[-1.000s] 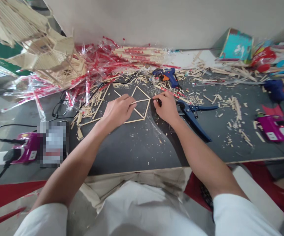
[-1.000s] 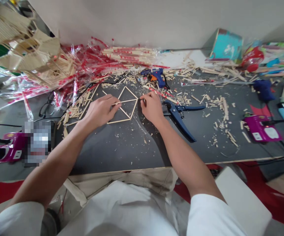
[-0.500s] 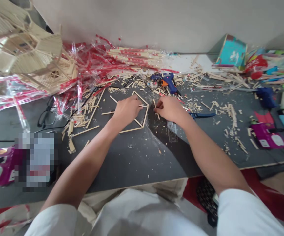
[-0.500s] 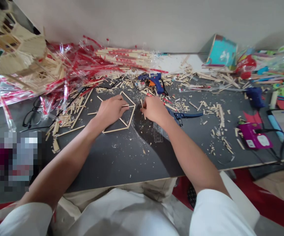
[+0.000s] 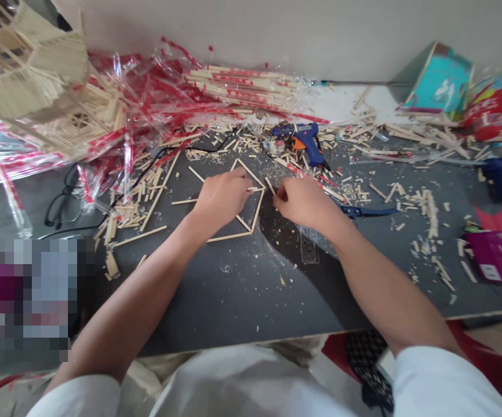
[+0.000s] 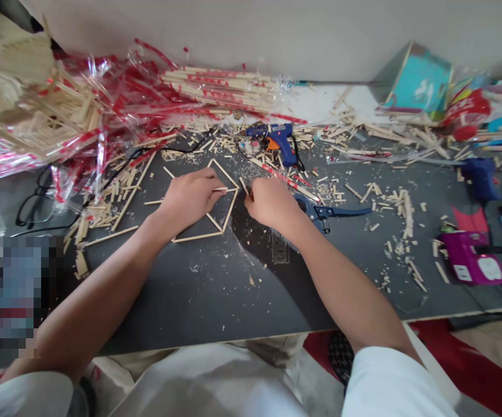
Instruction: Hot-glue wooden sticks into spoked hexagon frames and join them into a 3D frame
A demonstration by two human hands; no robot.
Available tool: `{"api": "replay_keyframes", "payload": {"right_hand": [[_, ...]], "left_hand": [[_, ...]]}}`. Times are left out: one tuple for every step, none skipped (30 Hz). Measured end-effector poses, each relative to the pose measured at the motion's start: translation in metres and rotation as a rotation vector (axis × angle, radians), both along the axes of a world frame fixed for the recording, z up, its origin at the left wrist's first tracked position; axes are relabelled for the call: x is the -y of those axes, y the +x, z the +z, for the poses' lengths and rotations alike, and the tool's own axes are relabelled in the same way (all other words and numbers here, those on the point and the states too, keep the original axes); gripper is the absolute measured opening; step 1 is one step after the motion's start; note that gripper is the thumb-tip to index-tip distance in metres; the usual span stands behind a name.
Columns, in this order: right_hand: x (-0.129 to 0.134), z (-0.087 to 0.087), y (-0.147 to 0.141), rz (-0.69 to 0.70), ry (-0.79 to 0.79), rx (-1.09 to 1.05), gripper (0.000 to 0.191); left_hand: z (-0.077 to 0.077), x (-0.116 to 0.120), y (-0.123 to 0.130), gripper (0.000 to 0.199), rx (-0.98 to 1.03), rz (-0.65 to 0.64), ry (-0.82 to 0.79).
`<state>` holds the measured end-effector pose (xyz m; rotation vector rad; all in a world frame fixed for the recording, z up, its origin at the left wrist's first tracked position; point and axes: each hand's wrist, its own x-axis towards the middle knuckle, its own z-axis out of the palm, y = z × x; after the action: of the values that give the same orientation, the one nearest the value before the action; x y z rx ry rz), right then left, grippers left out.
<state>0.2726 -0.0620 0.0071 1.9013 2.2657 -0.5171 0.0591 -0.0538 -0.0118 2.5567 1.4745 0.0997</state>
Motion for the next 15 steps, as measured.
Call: {"api": "replay_keyframes", "payload": {"right_hand": [[0.0008,-0.001,-0.0005,0.003,0.005,0.001,0.02],[0.0014,-0.0019,-0.0007,0.005,0.01,-0.003,0.019],[0.0019,-0.0028,-0.0009,0.004,0.015,-0.008,0.018],[0.0023,-0.0034,-0.0008,0.002,0.022,-0.014,0.016],[0.0025,-0.0039,-0.0007,-0.001,0.028,-0.019,0.014],[0.0027,-0.0042,-0.0005,-0.003,0.034,-0.025,0.013],[0.0028,-0.0044,-0.0003,-0.005,0.04,-0.029,0.013],[0.0029,-0.0043,-0.0002,-0.007,0.045,-0.034,0.012],[0.0029,-0.0041,-0.0002,-0.011,0.048,-0.039,0.012],[0.0029,-0.0037,-0.0004,-0.017,0.048,-0.042,0.012],[0.0027,-0.0033,-0.0006,-0.024,0.045,-0.045,0.012],[0.0026,-0.0031,-0.001,-0.03,0.041,-0.046,0.012],[0.0024,-0.0031,-0.0014,-0.035,0.041,-0.047,0.012],[0.0021,-0.0035,-0.0018,-0.037,0.044,-0.05,0.011],[0.0019,-0.0042,-0.0021,-0.035,0.053,-0.058,0.01]], "left_hand": [[-0.0009,0.0,-0.0003,0.029,0.0,-0.002,0.006],[-0.0015,0.0,-0.0004,0.029,0.003,-0.004,0.011],[-0.0016,0.0001,-0.0004,0.029,0.005,-0.005,0.015],[-0.0014,0.0003,-0.0002,0.029,0.006,-0.005,0.017],[-0.0008,0.0005,0.0002,0.029,0.006,-0.004,0.019],[-0.0001,0.0008,0.0008,0.029,0.004,-0.001,0.02],[0.0007,0.0011,0.0014,0.03,0.001,0.001,0.02],[0.0016,0.0014,0.0021,0.03,-0.002,0.003,0.019],[0.0023,0.0016,0.0026,0.03,-0.006,0.004,0.017],[0.0028,0.0018,0.0031,0.029,-0.01,0.005,0.015],[0.0031,0.002,0.0034,0.029,-0.012,0.005,0.014],[0.0034,0.0022,0.0035,0.029,-0.014,0.005,0.016],[0.0035,0.0023,0.0034,0.03,-0.015,0.002,0.019],[0.0035,0.0025,0.0033,0.03,-0.018,-0.001,0.022],[0.0035,0.0027,0.0031,0.03,-0.021,-0.005,0.025]]}}
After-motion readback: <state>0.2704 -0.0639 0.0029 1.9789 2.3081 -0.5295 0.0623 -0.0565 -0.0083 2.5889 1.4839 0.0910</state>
